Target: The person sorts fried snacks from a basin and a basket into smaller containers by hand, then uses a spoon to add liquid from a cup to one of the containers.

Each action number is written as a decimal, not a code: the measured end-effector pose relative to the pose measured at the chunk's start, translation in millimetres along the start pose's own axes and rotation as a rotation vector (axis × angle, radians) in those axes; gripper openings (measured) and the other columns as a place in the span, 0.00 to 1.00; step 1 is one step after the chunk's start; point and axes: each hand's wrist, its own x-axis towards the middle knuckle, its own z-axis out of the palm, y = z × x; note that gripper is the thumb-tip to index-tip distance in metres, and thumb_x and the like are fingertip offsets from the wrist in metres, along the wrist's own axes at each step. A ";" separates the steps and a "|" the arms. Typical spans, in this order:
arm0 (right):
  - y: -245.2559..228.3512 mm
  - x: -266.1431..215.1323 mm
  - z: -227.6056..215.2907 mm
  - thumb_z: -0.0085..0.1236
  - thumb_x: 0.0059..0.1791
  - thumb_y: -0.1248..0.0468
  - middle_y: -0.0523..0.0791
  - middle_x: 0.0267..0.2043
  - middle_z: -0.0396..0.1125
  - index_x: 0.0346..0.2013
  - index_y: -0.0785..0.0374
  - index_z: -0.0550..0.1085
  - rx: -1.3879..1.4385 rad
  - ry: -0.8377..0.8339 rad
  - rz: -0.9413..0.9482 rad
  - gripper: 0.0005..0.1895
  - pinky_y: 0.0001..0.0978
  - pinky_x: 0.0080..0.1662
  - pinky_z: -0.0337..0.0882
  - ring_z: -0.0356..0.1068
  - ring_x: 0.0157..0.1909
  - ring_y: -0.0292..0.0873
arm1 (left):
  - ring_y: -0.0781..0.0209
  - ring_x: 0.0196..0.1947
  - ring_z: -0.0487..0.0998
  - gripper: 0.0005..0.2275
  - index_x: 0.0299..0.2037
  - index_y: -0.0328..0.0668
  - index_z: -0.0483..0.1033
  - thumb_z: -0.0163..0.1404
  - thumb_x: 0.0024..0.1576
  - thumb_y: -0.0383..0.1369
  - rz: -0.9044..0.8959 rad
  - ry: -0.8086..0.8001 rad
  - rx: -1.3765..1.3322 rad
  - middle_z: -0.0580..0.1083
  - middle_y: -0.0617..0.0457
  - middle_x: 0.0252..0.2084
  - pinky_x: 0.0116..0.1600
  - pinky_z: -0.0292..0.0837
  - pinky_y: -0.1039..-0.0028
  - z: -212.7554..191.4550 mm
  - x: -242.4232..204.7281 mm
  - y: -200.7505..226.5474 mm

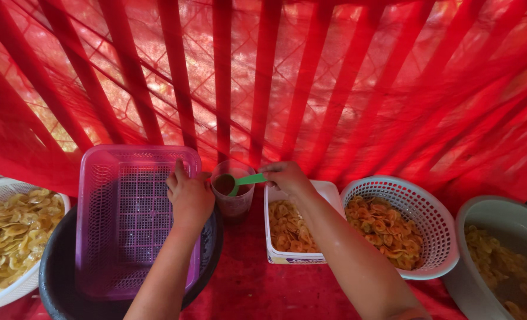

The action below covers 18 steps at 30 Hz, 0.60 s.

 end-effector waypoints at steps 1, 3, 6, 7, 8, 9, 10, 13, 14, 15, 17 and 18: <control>0.7 -2.2 -3.9 0.58 0.49 0.71 0.44 0.30 0.74 0.44 0.68 0.81 0.071 -0.003 0.034 0.11 0.26 0.28 0.64 0.67 0.26 0.34 | 0.32 0.67 0.56 0.12 0.47 0.53 0.84 0.54 0.55 0.34 0.009 0.007 0.004 0.54 0.36 0.73 0.64 0.58 0.46 -0.8 -0.7 -1.1; 1.0 -7.5 -9.8 0.58 0.49 0.71 0.45 0.31 0.75 0.45 0.68 0.80 0.142 0.026 0.095 0.11 0.26 0.29 0.64 0.68 0.27 0.35 | 0.31 0.67 0.56 0.12 0.48 0.52 0.84 0.54 0.54 0.34 0.033 0.018 0.013 0.54 0.35 0.73 0.65 0.58 0.46 -3.0 -0.9 -1.8; -2.0 -13.4 -20.9 0.59 0.49 0.70 0.44 0.32 0.74 0.45 0.67 0.80 0.272 0.031 0.179 0.11 0.27 0.30 0.64 0.69 0.28 0.36 | 0.30 0.66 0.57 0.13 0.50 0.52 0.83 0.54 0.55 0.34 0.020 0.007 -0.015 0.54 0.35 0.73 0.64 0.59 0.45 -5.4 -3.2 -1.8; -3.8 -15.1 -25.6 0.59 0.49 0.70 0.44 0.32 0.73 0.45 0.67 0.80 0.320 0.025 0.206 0.10 0.27 0.31 0.65 0.69 0.29 0.36 | 0.30 0.66 0.57 0.13 0.50 0.52 0.83 0.54 0.55 0.34 0.018 0.009 -0.010 0.54 0.35 0.73 0.65 0.59 0.45 -5.8 -2.8 -0.7; -4.6 -18.2 -31.1 0.59 0.49 0.70 0.44 0.33 0.74 0.45 0.66 0.80 0.352 0.018 0.205 0.11 0.27 0.32 0.66 0.69 0.30 0.36 | 0.31 0.67 0.57 0.13 0.50 0.52 0.83 0.54 0.55 0.34 0.016 0.010 -0.006 0.55 0.35 0.73 0.65 0.58 0.45 -5.5 -3.2 -0.1; -5.4 -21.5 -37.6 0.59 0.49 0.70 0.44 0.34 0.74 0.46 0.66 0.80 0.384 0.012 0.205 0.11 0.27 0.33 0.67 0.69 0.30 0.35 | 0.31 0.67 0.57 0.13 0.50 0.51 0.83 0.54 0.55 0.34 0.015 0.011 -0.002 0.55 0.35 0.73 0.65 0.58 0.45 -5.1 -3.7 0.0; -6.9 -23.9 -44.5 0.60 0.49 0.70 0.44 0.35 0.74 0.46 0.66 0.80 0.417 0.006 0.203 0.11 0.27 0.34 0.68 0.69 0.31 0.35 | 0.31 0.67 0.57 0.13 0.50 0.51 0.83 0.54 0.55 0.34 0.014 0.009 0.002 0.55 0.35 0.73 0.65 0.58 0.45 -5.0 -3.5 0.2; -10.1 -32.1 -66.9 0.62 0.49 0.70 0.43 0.34 0.72 0.47 0.66 0.80 0.465 0.026 0.190 0.12 0.28 0.36 0.67 0.68 0.32 0.36 | 0.31 0.67 0.57 0.14 0.50 0.51 0.83 0.55 0.54 0.35 0.017 0.011 0.014 0.55 0.35 0.73 0.65 0.58 0.45 -3.9 -3.6 -0.1; -11.3 -37.4 -76.9 0.62 0.49 0.69 0.43 0.34 0.71 0.47 0.66 0.80 0.462 0.047 0.186 0.12 0.28 0.36 0.68 0.69 0.33 0.37 | 0.31 0.67 0.57 0.14 0.50 0.51 0.83 0.56 0.53 0.36 0.019 0.016 0.017 0.55 0.35 0.73 0.65 0.58 0.45 -3.1 -3.6 0.1; -13.5 -44.1 -88.2 0.62 0.49 0.68 0.43 0.34 0.71 0.48 0.65 0.80 0.459 0.068 0.181 0.12 0.29 0.37 0.69 0.69 0.33 0.37 | 0.31 0.67 0.57 0.14 0.50 0.50 0.82 0.57 0.53 0.36 0.022 0.021 0.021 0.55 0.35 0.73 0.65 0.58 0.45 -2.3 -3.4 0.9; -19.5 -62.6 -108.8 0.62 0.49 0.68 0.44 0.35 0.72 0.49 0.66 0.79 0.428 0.122 0.166 0.13 0.29 0.39 0.71 0.71 0.35 0.38 | 0.30 0.67 0.57 0.15 0.49 0.50 0.83 0.58 0.52 0.36 0.029 0.010 0.030 0.54 0.35 0.73 0.65 0.58 0.44 -3.1 -2.8 2.1; -23.3 -73.5 -119.2 0.61 0.49 0.68 0.45 0.37 0.74 0.49 0.66 0.79 0.399 0.155 0.157 0.14 0.30 0.40 0.72 0.72 0.37 0.39 | 0.30 0.67 0.56 0.15 0.49 0.50 0.83 0.58 0.51 0.37 0.030 0.004 0.034 0.54 0.34 0.73 0.64 0.57 0.44 -3.5 -3.4 2.5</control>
